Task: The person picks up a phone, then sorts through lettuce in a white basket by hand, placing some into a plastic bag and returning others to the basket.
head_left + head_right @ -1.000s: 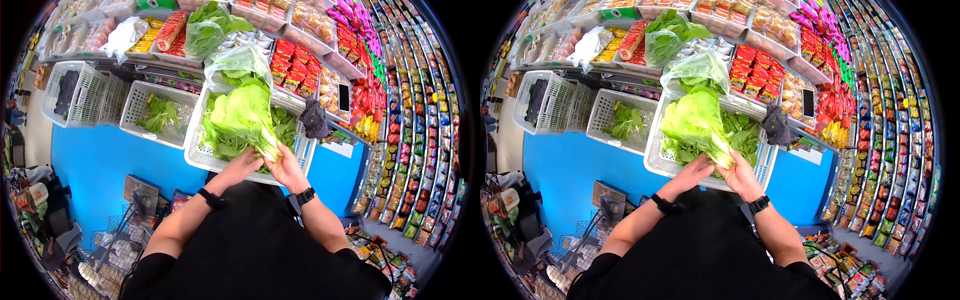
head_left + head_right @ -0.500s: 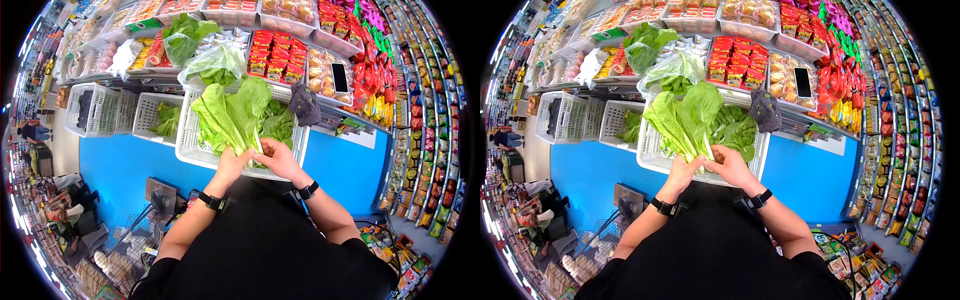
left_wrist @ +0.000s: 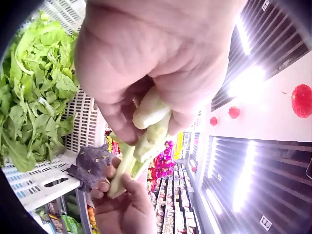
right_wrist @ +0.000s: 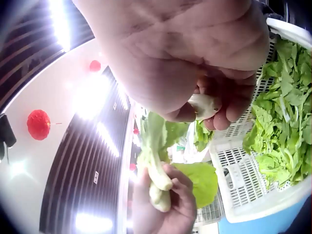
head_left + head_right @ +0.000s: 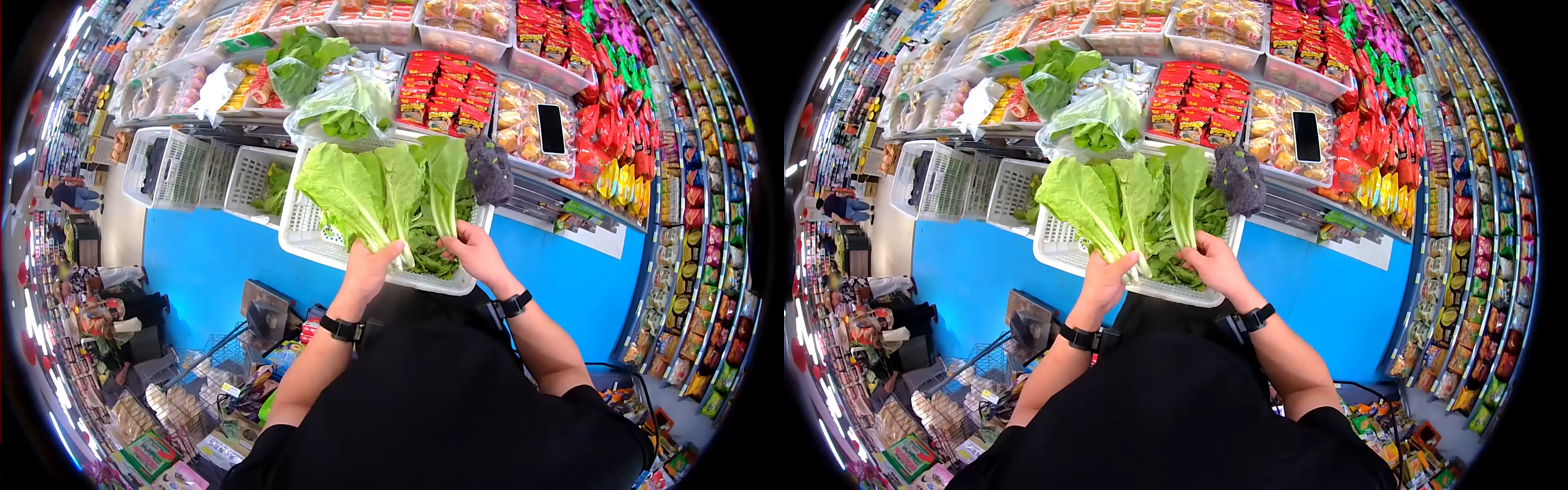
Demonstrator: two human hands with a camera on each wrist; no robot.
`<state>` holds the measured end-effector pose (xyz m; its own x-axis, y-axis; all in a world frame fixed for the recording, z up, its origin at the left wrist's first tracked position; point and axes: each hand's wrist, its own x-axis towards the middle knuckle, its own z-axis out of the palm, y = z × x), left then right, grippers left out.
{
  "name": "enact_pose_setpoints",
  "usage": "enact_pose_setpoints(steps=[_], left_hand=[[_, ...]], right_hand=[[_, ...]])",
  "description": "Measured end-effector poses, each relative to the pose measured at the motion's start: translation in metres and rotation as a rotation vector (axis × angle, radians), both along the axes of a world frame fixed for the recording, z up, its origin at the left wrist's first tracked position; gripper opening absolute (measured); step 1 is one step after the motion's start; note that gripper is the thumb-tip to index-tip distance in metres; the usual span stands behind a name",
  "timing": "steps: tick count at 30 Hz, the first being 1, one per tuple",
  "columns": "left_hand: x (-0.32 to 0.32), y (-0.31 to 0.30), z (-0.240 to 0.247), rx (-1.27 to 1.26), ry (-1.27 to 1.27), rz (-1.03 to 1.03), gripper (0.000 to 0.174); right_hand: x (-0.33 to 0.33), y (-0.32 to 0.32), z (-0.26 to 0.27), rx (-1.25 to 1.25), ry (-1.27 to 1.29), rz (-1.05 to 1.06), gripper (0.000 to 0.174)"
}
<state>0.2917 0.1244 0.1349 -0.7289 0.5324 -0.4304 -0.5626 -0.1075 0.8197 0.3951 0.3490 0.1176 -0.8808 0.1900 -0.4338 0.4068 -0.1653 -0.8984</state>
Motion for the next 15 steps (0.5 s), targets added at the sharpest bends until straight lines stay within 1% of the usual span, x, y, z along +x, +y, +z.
enact_pose_setpoints(steps=[1,3,4,5,6,7,8,10,11,12,13,14,15], left_hand=[[0.000,0.000,-0.002,-0.001,-0.009,-0.019,0.046],[0.004,0.002,-0.005,0.017,-0.010,0.010,0.047],[0.006,0.003,-0.003,0.035,-0.007,0.033,0.047],[0.008,0.004,0.000,0.034,-0.005,0.034,0.047],[0.012,0.007,0.004,0.040,0.021,0.062,0.044],[0.013,0.008,0.007,0.049,0.048,0.093,0.040],[0.014,0.008,0.008,0.051,0.052,0.100,0.040],[0.015,0.007,0.010,0.004,0.141,0.091,0.042],[0.016,0.006,0.011,0.002,0.143,0.098,0.042],[0.018,0.006,0.016,-0.069,0.179,0.087,0.040],[0.019,0.006,0.018,-0.139,0.216,0.074,0.038],[0.019,0.005,0.018,-0.138,0.215,0.075,0.038],[0.020,0.004,0.019,-0.186,0.267,0.040,0.036]], right_hand=[[-0.002,0.002,-0.006,0.001,0.001,0.004,0.020],[-0.005,0.003,-0.025,0.186,-0.027,0.087,0.022],[-0.006,0.002,-0.034,0.184,-0.027,0.088,0.022],[-0.008,0.000,-0.043,0.247,-0.036,0.121,0.024],[-0.011,-0.001,-0.043,0.311,-0.044,0.155,0.026],[-0.011,0.000,-0.041,0.334,-0.084,0.220,0.035],[-0.012,-0.004,-0.041,0.336,-0.079,0.226,0.035],[-0.011,-0.014,-0.045,0.472,-0.025,0.130,0.052],[-0.012,-0.014,-0.046,0.543,0.012,0.158,0.066],[-0.013,-0.015,-0.036,0.541,0.014,0.163,0.066],[-0.015,-0.015,-0.016,0.285,0.084,0.163,0.061],[-0.016,-0.015,0.000,0.030,0.150,0.161,0.055],[-0.018,-0.018,0.009,0.031,0.148,0.161,0.055]])
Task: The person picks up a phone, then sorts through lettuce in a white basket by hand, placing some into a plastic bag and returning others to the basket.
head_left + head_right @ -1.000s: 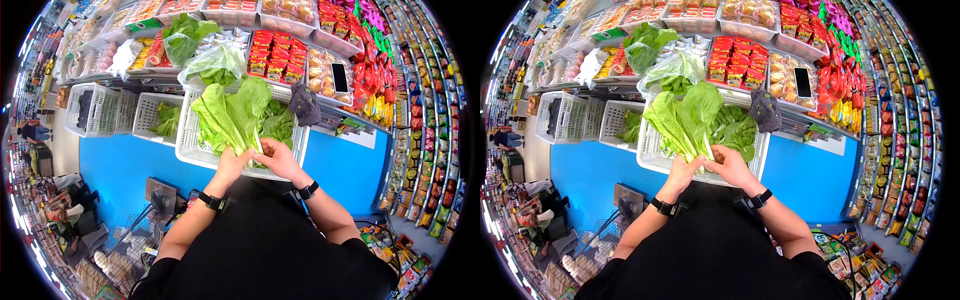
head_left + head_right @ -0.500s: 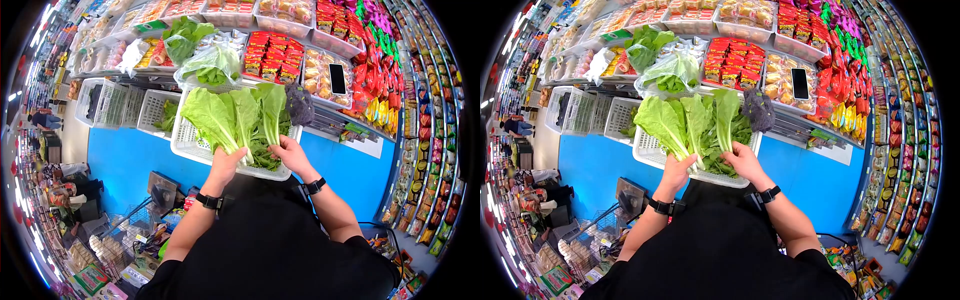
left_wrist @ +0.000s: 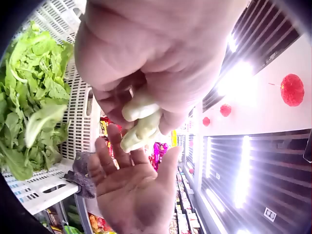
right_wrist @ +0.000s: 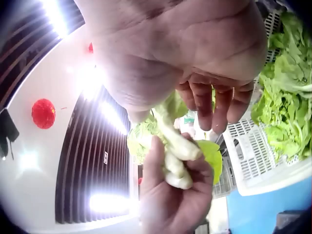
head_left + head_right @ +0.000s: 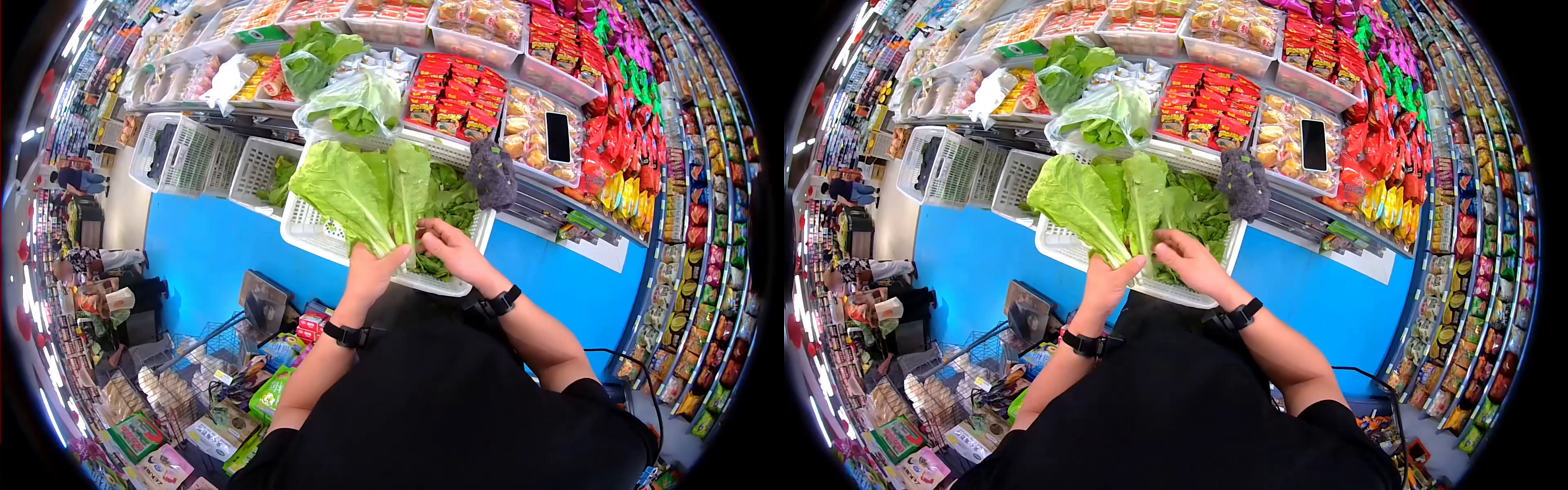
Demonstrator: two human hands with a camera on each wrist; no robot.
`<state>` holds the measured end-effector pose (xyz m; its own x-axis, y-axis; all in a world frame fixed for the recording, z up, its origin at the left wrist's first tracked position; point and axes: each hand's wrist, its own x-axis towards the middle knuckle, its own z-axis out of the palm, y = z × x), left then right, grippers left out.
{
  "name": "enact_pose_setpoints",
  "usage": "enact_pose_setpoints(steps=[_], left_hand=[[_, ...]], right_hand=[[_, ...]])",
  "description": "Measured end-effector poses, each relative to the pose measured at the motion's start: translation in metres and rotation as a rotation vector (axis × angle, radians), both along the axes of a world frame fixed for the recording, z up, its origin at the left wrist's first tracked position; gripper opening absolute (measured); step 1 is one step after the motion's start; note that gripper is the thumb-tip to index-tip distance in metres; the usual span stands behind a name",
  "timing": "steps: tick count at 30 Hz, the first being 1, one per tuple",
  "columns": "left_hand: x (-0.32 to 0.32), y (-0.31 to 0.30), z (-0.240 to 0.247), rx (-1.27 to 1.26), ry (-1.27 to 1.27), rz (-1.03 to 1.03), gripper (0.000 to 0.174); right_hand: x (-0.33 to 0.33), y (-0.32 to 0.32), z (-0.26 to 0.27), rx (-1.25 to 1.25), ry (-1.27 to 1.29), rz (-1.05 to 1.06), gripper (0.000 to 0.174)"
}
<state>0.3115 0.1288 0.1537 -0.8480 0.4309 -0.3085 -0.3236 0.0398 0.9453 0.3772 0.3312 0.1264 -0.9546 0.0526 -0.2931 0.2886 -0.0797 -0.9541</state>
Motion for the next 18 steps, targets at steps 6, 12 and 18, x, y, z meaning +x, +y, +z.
enact_pose_setpoints(steps=[6,12,18], left_hand=[[0.008,0.006,0.032,-0.412,0.291,-0.077,0.035],[0.008,0.001,0.035,-0.835,1.056,-0.136,0.049],[0.012,0.009,0.034,-0.382,0.725,0.010,0.040]], right_hand=[[-0.004,-0.003,0.004,-0.265,0.023,-0.083,0.025],[0.006,0.004,0.001,-0.452,-0.071,-0.250,0.032],[0.014,-0.002,0.022,-0.587,-0.096,-0.241,0.039]])
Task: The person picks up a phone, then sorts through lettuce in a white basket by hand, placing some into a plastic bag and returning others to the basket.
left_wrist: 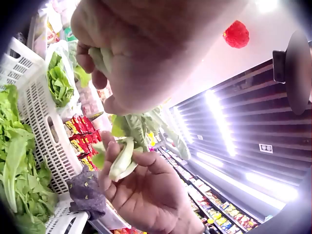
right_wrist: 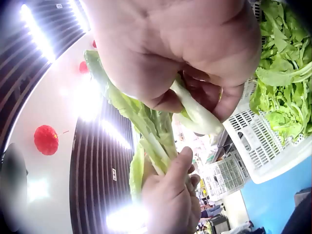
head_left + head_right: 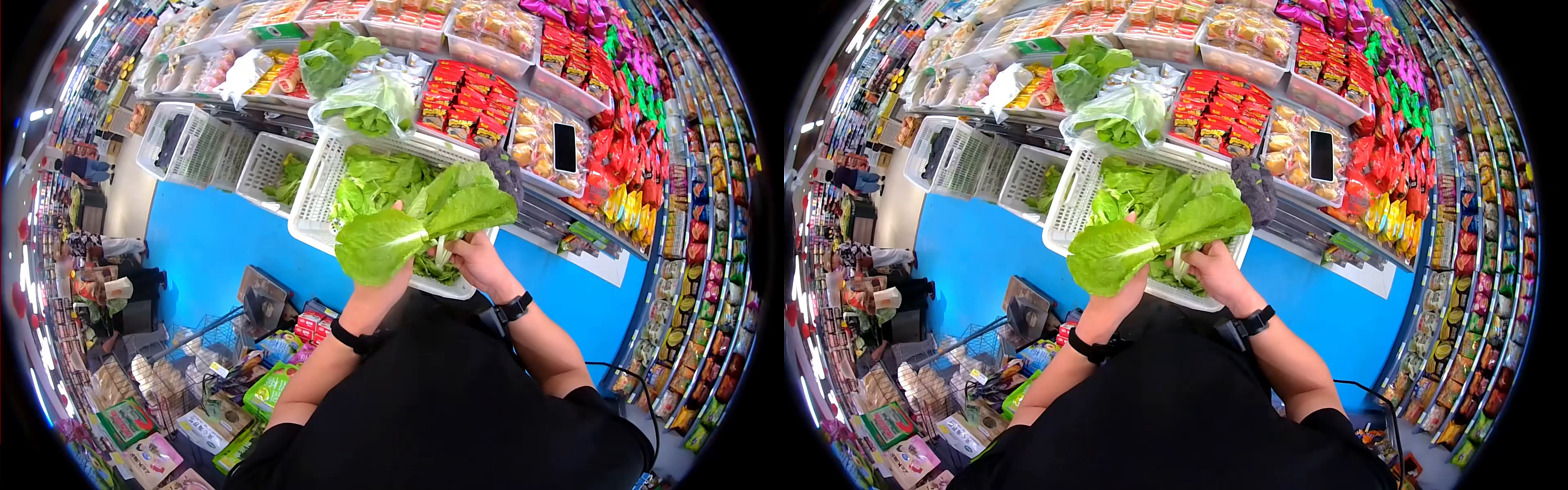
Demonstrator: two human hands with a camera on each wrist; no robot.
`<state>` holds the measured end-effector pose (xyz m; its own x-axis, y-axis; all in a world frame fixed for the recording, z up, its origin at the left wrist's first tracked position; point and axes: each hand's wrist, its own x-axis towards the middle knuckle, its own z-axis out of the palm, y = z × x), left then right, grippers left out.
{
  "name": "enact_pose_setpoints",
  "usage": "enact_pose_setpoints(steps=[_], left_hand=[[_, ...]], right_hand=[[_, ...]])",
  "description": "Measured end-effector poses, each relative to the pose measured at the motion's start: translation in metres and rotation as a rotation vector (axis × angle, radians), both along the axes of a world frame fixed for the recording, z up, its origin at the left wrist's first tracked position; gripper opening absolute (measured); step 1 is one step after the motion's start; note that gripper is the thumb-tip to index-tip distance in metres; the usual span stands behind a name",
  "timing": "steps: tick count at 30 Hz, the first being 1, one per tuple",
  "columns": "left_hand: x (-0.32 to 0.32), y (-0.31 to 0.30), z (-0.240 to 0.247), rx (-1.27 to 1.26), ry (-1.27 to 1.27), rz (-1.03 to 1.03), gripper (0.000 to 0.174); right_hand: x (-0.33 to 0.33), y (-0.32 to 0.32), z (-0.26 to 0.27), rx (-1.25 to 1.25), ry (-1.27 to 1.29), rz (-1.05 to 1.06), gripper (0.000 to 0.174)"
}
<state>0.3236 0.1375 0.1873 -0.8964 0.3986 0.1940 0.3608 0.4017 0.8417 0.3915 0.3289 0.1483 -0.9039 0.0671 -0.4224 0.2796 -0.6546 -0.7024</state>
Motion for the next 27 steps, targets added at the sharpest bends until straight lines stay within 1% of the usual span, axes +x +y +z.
enact_pose_setpoints(steps=[1,3,5,7,9,10,12,13,15,16,17,18,20,21,22,23,24,25,26,27], left_hand=[[0.000,0.001,0.001,0.000,-0.003,-0.006,0.040],[-0.001,0.001,0.003,-0.154,0.203,-0.094,0.032],[0.000,0.002,0.006,-0.173,0.214,-0.121,0.033],[0.001,0.001,0.007,-0.191,0.225,-0.147,0.033],[0.002,-0.002,0.005,-0.071,0.263,-0.158,0.039],[0.004,-0.003,0.002,-0.071,0.263,-0.159,0.039],[0.006,-0.002,0.004,-0.048,0.195,-0.189,0.054],[0.008,-0.001,0.009,-0.048,0.194,-0.190,0.054],[0.012,0.000,0.026,-0.187,0.286,-0.259,0.066],[0.012,0.002,0.033,-0.186,0.285,-0.261,0.066],[0.013,0.004,0.038,-0.324,0.271,-0.291,0.069],[0.014,0.005,0.041,-0.462,0.256,-0.319,0.072],[0.015,0.006,0.038,-0.426,0.250,-0.306,0.072],[0.016,0.005,0.036,-0.391,0.244,-0.292,0.073],[0.016,0.004,0.033,-0.323,0.205,-0.259,0.077],[0.016,0.004,0.030,-0.323,0.206,-0.259,0.077],[0.017,0.003,0.027,-0.235,0.208,-0.200,0.079],[0.017,0.003,0.024,-0.146,0.210,-0.142,0.081],[0.017,0.003,0.020,-0.145,0.211,-0.141,0.081],[0.017,0.003,0.017,-0.090,0.171,-0.125,0.083]], right_hand=[[0.001,0.000,0.000,0.006,0.018,0.036,0.040],[0.001,-0.001,-0.001,0.012,0.036,0.068,0.040],[0.001,-0.004,-0.004,0.018,0.072,0.057,0.038],[0.002,-0.007,0.001,0.018,0.045,0.037,0.038],[0.002,-0.007,0.003,0.018,0.021,0.018,0.038],[0.001,-0.006,0.002,0.041,0.047,0.056,0.039],[0.001,-0.004,-0.001,0.063,0.073,0.093,0.040],[0.001,-0.003,-0.005,0.084,0.071,0.128,0.043],[0.001,-0.006,-0.017,0.106,0.069,0.161,0.046],[0.001,-0.011,-0.024,0.115,0.107,0.099,0.048],[0.003,-0.014,-0.031,0.124,0.145,0.037,0.049],[0.007,-0.012,-0.026,0.125,0.145,0.037,0.049],[0.017,-0.002,-0.014,-0.424,0.017,0.029,0.046],[0.023,0.002,-0.025,-0.425,0.017,0.029,0.046],[0.029,0.005,-0.044,-0.457,0.094,0.060,0.044],[0.032,0.007,-0.060,-0.488,0.171,0.090,0.044],[0.033,0.008,-0.064,-0.788,0.203,0.113,0.044],[0.035,0.010,-0.068,-0.788,0.203,0.114,0.044],[0.036,0.011,-0.071,-0.800,0.213,0.114,0.044],[0.037,0.012,-0.071,-0.812,0.221,0.113,0.045]])
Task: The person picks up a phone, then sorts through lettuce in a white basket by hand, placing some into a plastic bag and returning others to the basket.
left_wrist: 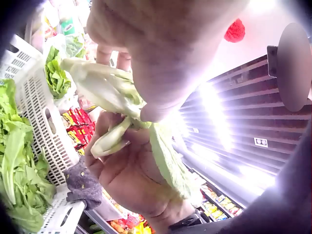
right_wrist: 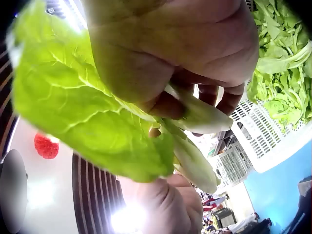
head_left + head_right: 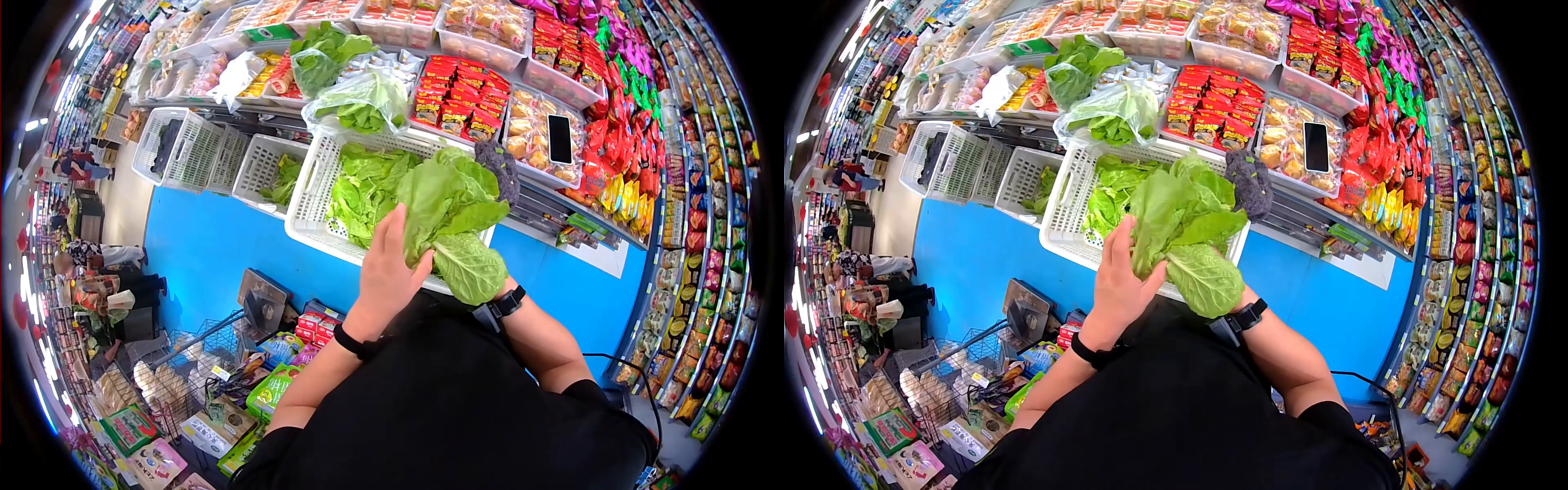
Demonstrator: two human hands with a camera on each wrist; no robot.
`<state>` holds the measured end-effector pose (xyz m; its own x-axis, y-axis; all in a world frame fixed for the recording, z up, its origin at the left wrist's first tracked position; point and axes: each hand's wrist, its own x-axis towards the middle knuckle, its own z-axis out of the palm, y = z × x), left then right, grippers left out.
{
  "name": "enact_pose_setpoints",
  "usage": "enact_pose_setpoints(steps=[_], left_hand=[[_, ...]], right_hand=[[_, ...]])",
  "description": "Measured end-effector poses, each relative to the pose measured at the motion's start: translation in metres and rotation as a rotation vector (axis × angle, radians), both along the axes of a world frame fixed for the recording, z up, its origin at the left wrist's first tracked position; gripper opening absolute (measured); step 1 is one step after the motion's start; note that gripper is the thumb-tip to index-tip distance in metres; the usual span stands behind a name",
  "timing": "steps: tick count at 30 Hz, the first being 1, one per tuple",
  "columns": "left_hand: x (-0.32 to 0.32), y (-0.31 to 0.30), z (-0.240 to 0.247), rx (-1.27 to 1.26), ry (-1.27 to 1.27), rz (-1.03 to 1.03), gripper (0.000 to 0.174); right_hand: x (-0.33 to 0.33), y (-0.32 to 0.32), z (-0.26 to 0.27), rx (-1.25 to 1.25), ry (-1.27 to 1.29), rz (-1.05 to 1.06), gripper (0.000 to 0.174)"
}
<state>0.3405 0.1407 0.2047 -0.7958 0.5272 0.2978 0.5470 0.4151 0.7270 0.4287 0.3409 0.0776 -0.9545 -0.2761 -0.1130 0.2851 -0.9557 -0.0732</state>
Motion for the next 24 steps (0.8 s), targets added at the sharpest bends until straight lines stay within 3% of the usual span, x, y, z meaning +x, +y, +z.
enact_pose_setpoints(steps=[2,5,10,14,16,18,20,22,24], left_hand=[[0.000,0.000,-0.002,0.055,-0.042,0.013,0.086],[0.000,-0.002,0.008,-0.081,0.031,0.012,0.084],[0.000,-0.001,0.007,-0.068,-0.029,0.008,0.070],[-0.005,-0.004,-0.014,-0.012,-0.077,0.066,0.066],[-0.007,-0.006,-0.021,0.058,-0.350,0.151,0.053],[-0.011,-0.008,-0.051,0.124,-0.471,0.210,0.051],[-0.015,-0.007,-0.059,0.189,-0.592,0.266,0.049],[-0.021,-0.012,-0.058,0.616,-1.255,0.331,0.032],[-0.027,-0.018,-0.073,0.657,-1.327,0.327,0.030]], right_hand=[[0.003,0.002,0.001,0.024,-0.016,-0.013,0.045],[0.003,0.000,0.001,0.076,-0.054,-0.035,0.047],[-0.001,-0.002,-0.001,0.088,-0.130,-0.047,0.047],[-0.018,0.003,-0.011,-0.072,-0.145,0.165,0.044],[-0.024,-0.004,0.008,-0.088,-0.164,0.208,0.043],[-0.029,-0.014,0.038,0.471,0.020,0.045,0.043],[-0.036,-0.021,0.064,0.449,-0.027,0.051,0.043],[-0.039,-0.025,0.075,0.730,0.026,-0.050,0.041],[-0.038,-0.017,0.065,0.755,-0.020,-0.001,0.040]])
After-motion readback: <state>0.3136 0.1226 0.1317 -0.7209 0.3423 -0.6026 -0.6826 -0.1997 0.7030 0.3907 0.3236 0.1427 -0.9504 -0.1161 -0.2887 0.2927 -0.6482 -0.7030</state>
